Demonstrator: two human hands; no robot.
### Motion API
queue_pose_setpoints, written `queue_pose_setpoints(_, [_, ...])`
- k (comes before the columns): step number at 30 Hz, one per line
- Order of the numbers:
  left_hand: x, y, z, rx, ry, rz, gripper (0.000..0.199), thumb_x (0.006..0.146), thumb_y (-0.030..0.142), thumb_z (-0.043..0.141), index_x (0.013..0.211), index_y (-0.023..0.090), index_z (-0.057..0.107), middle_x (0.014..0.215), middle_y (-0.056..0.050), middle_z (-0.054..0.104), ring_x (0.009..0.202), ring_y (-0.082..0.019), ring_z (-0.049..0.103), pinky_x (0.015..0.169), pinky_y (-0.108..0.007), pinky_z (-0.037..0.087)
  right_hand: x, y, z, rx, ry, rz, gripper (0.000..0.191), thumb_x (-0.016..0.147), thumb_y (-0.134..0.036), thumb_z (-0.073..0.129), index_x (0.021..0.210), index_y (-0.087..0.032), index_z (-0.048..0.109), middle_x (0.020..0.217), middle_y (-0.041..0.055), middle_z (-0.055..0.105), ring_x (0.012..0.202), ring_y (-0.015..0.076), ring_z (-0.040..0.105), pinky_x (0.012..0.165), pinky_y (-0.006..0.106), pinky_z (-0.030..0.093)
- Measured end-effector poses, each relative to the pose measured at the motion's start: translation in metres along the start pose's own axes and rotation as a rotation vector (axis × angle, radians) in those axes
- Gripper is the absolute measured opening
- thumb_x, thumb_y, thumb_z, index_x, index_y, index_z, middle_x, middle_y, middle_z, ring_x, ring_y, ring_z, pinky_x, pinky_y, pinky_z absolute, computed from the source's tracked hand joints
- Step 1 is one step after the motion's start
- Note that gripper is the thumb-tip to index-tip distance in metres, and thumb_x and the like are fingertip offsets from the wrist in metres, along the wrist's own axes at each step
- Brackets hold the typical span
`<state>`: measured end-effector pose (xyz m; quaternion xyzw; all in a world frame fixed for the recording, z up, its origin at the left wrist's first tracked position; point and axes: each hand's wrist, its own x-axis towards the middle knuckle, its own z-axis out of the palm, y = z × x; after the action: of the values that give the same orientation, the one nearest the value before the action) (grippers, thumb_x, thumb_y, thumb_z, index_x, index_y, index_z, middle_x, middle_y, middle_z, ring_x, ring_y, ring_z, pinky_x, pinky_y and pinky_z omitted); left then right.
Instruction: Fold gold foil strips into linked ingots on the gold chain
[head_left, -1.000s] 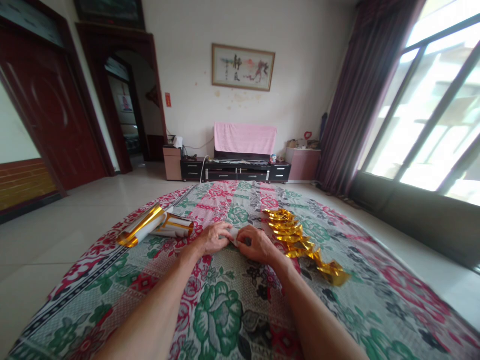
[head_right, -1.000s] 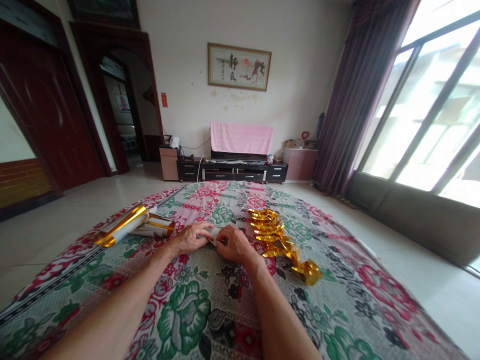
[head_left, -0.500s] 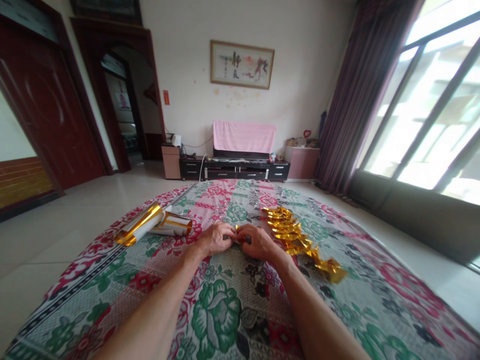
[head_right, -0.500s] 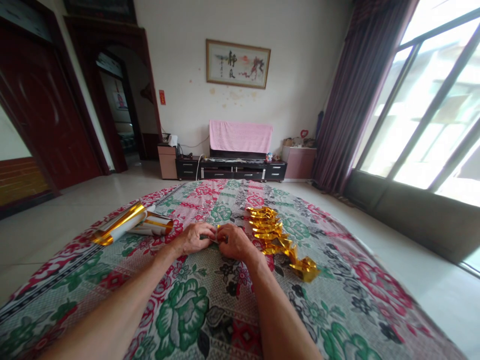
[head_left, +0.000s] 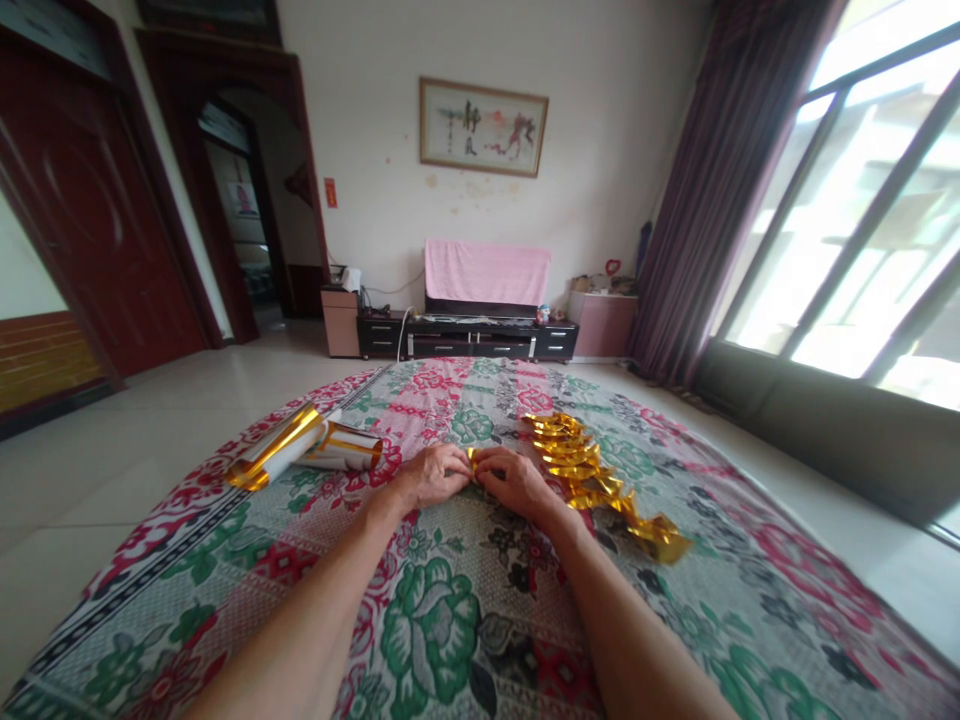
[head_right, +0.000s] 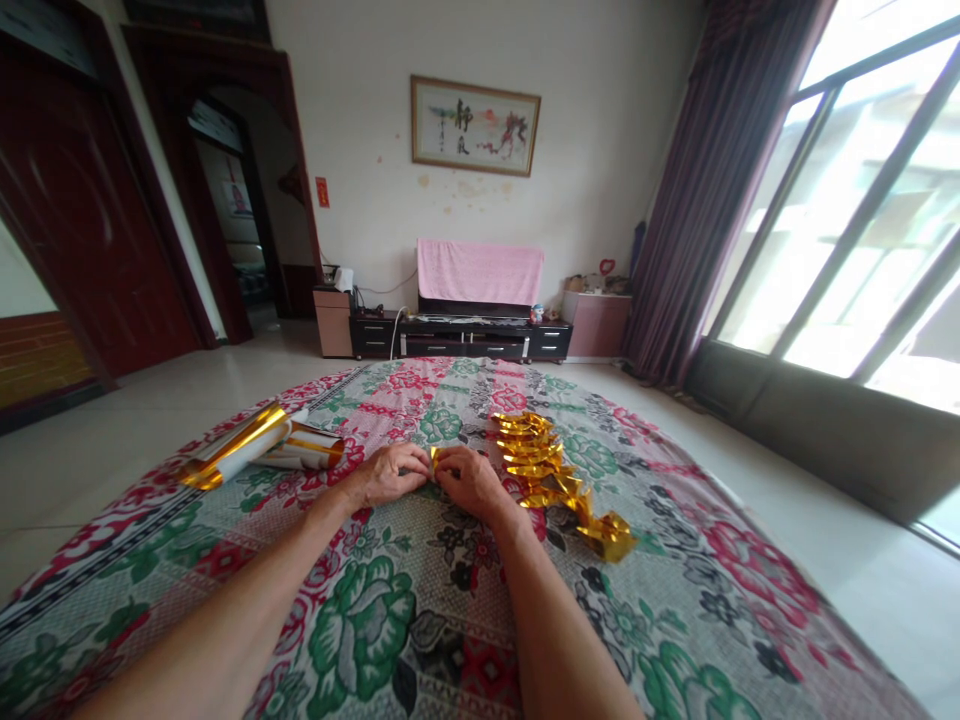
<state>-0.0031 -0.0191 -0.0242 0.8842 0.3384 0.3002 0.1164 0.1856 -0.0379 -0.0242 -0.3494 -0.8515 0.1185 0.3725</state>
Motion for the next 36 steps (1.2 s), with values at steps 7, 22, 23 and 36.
queue_pose_setpoints(7, [0.002,0.006,-0.002,-0.015,0.009,-0.043,0.016,0.073,0.019,0.055,0.073,0.02,0.071,0.085,-0.003,0.069,0.081,-0.013,0.06,0.08,-0.024,0.046,-0.001,0.004,0.002,0.009,0.006,0.018,0.018,0.072,-0.011,0.055,0.075,-0.022,0.069,0.093,0.001,0.066,0.089,0.014,0.059,0.084,0.027,0.045])
queue_pose_setpoints(22, [0.005,0.003,0.009,0.052,0.067,-0.139,0.011,0.068,0.02,0.058,0.072,0.018,0.069,0.081,-0.003,0.065,0.08,-0.015,0.059,0.079,-0.026,0.046,-0.001,0.006,0.004,0.015,0.005,0.049,0.016,0.071,-0.014,0.057,0.077,-0.022,0.069,0.095,0.0014,0.066,0.089,0.0146,0.059,0.084,0.028,0.045])
queue_pose_setpoints(23, [0.005,0.003,0.009,0.052,0.069,-0.145,0.011,0.068,0.02,0.059,0.072,0.019,0.069,0.081,-0.003,0.065,0.079,-0.015,0.059,0.078,-0.026,0.046,-0.001,0.007,0.004,0.015,0.007,0.048,0.016,0.071,-0.014,0.057,0.078,-0.022,0.069,0.094,0.0016,0.066,0.089,0.0147,0.059,0.084,0.028,0.045])
queue_pose_setpoints(36, [0.008,0.004,0.012,0.074,0.077,-0.192,0.013,0.069,0.023,0.057,0.07,0.018,0.069,0.078,-0.004,0.065,0.077,-0.015,0.058,0.073,-0.025,0.046,0.0,0.008,0.005,0.025,-0.001,0.044,0.017,0.069,-0.012,0.056,0.076,-0.021,0.069,0.094,0.0017,0.065,0.089,0.0148,0.059,0.084,0.027,0.044])
